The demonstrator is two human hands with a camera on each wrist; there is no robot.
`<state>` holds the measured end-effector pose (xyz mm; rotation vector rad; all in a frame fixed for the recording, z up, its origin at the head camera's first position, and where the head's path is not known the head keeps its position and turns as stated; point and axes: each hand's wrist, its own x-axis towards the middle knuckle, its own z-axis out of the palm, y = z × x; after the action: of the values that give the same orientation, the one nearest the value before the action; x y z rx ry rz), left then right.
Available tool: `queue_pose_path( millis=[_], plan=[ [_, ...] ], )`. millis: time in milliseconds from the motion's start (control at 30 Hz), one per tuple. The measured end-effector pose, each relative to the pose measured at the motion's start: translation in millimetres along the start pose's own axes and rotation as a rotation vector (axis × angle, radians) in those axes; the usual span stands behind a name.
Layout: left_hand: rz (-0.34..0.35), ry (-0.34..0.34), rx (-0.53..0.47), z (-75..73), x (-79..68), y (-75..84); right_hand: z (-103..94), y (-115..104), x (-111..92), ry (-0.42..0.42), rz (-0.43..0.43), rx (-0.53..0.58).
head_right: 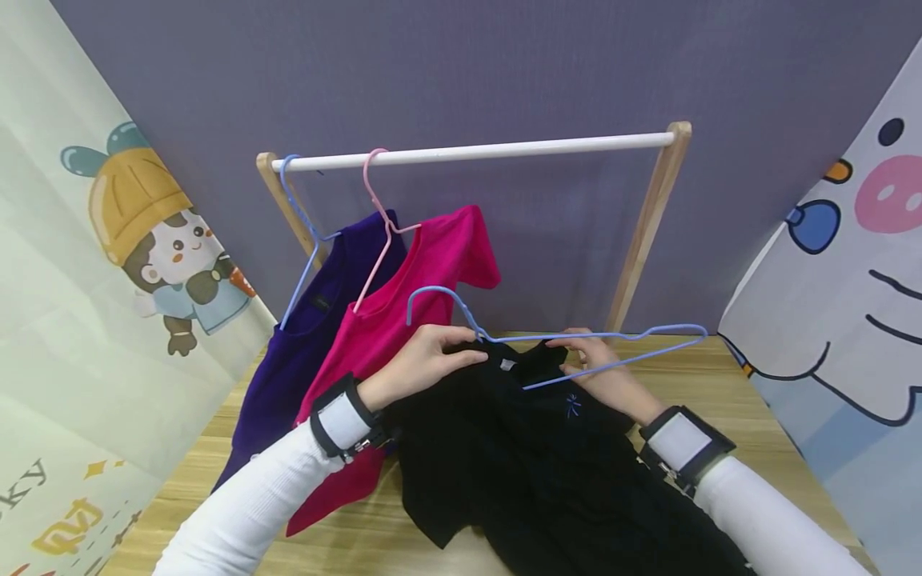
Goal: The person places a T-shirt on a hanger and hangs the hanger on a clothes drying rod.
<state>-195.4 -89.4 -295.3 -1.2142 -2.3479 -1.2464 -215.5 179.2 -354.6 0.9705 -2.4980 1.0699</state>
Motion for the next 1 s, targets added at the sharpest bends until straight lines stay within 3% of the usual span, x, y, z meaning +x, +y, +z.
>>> queue_pose_path(
  millis=[233,533,733,900,1000],
  plan=[
    [-0.005,0.003,0.010,0.3,-0.3,1.0,6.2,9.5,7.1,-0.066,-0.003,-0.201],
    [-0.046,0.003,0.004,-1.3,-3.9,-0.8,3.1,14.2,-2.9,-0.166,0.040,-0.316],
    [-0.082,-0.012,-0.011,-3.4,-8.3,-5.7,-2.8,20.2,-14.0,-0.068,0.011,-0.386],
    [-0.106,-0.020,-0.006,-5.1,-10.9,-9.6,-13.7,28.0,-25.6,0.022,-0.033,-0.347],
    [-0.106,-0.030,0.007,-5.0,-11.2,-12.1,-26.0,27.2,-33.5,0.013,0.023,-0.303]
  ],
)
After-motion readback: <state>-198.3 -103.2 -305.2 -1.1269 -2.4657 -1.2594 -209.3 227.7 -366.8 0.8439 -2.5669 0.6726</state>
